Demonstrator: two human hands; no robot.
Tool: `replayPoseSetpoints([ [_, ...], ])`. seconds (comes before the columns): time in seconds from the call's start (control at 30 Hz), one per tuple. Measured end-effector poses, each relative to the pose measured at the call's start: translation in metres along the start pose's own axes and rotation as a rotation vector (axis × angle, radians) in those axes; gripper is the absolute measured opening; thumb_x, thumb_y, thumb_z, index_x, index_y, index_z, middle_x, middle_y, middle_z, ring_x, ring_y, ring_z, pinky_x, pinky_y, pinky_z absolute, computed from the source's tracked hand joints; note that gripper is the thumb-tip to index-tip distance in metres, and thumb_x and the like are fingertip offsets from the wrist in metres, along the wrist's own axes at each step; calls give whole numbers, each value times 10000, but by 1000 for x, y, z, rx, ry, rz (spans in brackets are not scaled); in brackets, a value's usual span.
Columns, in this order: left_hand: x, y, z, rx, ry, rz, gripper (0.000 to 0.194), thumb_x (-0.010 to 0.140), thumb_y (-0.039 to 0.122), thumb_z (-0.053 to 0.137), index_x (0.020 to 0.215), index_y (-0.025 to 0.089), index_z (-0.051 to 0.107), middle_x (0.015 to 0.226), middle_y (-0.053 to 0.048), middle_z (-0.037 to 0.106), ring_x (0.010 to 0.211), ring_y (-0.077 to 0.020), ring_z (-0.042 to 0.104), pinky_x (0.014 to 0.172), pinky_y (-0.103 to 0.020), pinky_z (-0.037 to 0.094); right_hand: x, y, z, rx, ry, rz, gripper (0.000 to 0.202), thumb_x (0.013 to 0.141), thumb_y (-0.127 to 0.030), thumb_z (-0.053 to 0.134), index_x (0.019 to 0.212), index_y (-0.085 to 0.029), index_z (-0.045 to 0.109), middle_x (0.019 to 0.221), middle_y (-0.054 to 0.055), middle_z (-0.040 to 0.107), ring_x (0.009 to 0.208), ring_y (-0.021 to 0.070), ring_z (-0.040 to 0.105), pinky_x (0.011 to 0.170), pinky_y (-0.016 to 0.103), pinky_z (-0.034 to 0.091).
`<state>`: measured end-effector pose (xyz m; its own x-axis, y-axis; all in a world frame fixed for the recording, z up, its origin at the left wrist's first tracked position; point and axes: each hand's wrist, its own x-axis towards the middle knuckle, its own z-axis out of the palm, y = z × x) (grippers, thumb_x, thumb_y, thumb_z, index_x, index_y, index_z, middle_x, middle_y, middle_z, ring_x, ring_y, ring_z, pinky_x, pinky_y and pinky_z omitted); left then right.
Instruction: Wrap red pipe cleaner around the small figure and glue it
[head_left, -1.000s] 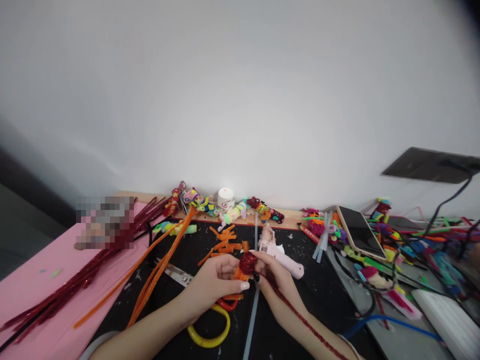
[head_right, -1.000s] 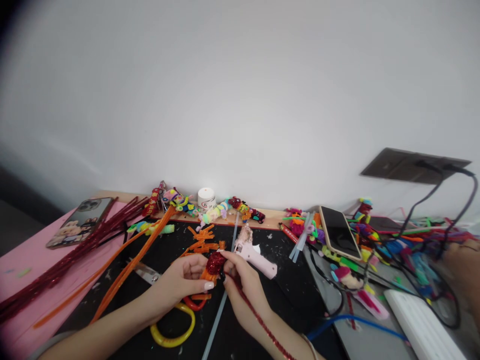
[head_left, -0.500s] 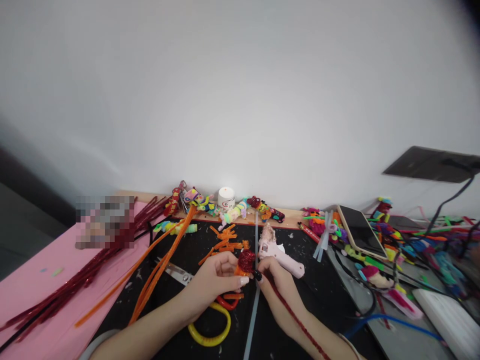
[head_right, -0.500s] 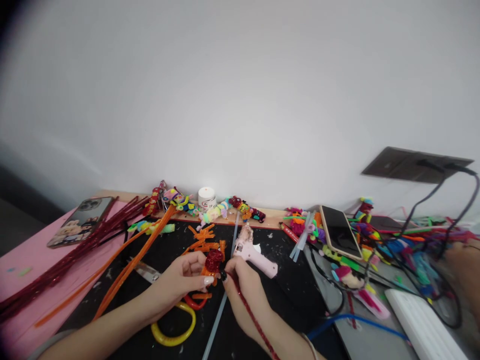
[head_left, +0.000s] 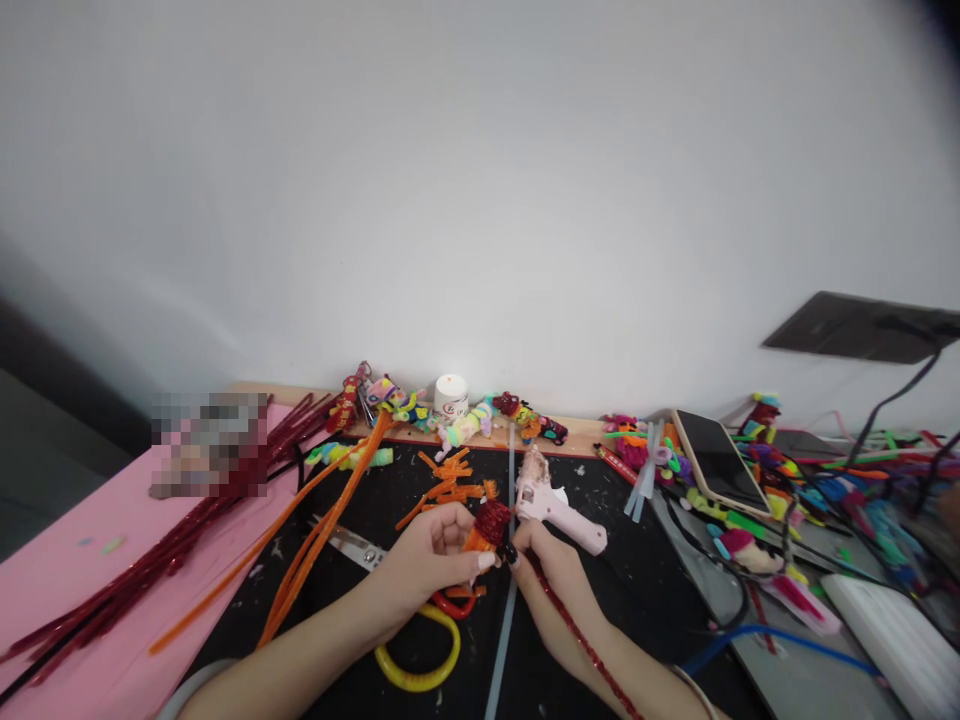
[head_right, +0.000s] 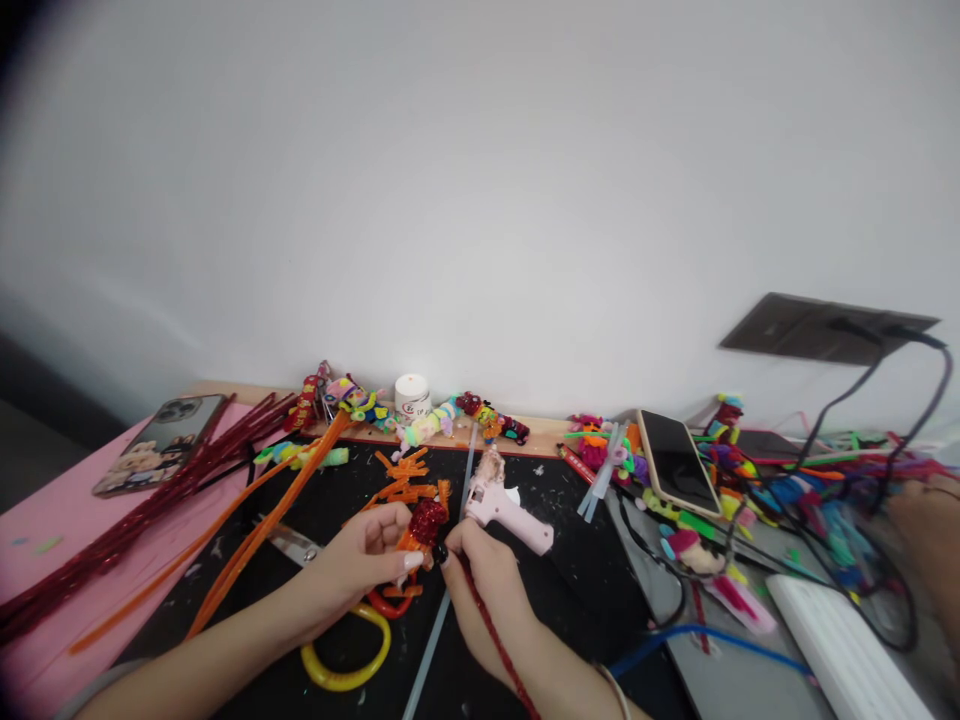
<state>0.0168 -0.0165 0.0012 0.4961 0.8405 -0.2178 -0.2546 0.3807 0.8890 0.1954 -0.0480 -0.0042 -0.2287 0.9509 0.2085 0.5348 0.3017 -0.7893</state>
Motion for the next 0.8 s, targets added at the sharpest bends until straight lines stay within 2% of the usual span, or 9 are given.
replayPoseSetpoints([
  [0.23, 0, 6, 1, -8, -38, -20, 316, 641, 306, 777, 763, 137, 540, 718, -13, 651, 426, -23, 424, 411, -151, 333, 0, 0, 1, 20, -2, 8, 153, 869, -233, 411, 718, -204, 411, 598, -63, 402, 507, 95, 331, 462, 199, 263],
  [0.37, 0, 6, -1, -8, -77, -26, 275, 678, 295, 753, 811, 123, 584, 702, -12, 644, 426, -29, 449, 416, -154, 339, 0, 0, 0, 12, 11, 1, 149, 866, -218, 412, 717, -204, 410, 580, -69, 390, 495, 92, 329, 452, 196, 257],
  [0.57, 1, 6, -2, -26, -89, -42, 279, 674, 274, 760, 808, 127, 564, 750, -20, 654, 425, -17, 439, 423, -147, 353, 1, 3, -1, 15, 27, -71, 137, 849, -178, 424, 715, -205, 411, 589, -67, 402, 495, 91, 347, 456, 194, 267],
  [0.8, 1, 3, -3, 48, -52, -18, 264, 704, 333, 732, 777, 130, 579, 584, 32, 576, 413, -42, 460, 407, -152, 348, 1, 3, -1, -11, 44, -112, 132, 822, -135, 448, 717, -207, 411, 607, -61, 423, 512, 95, 376, 475, 199, 286],
])
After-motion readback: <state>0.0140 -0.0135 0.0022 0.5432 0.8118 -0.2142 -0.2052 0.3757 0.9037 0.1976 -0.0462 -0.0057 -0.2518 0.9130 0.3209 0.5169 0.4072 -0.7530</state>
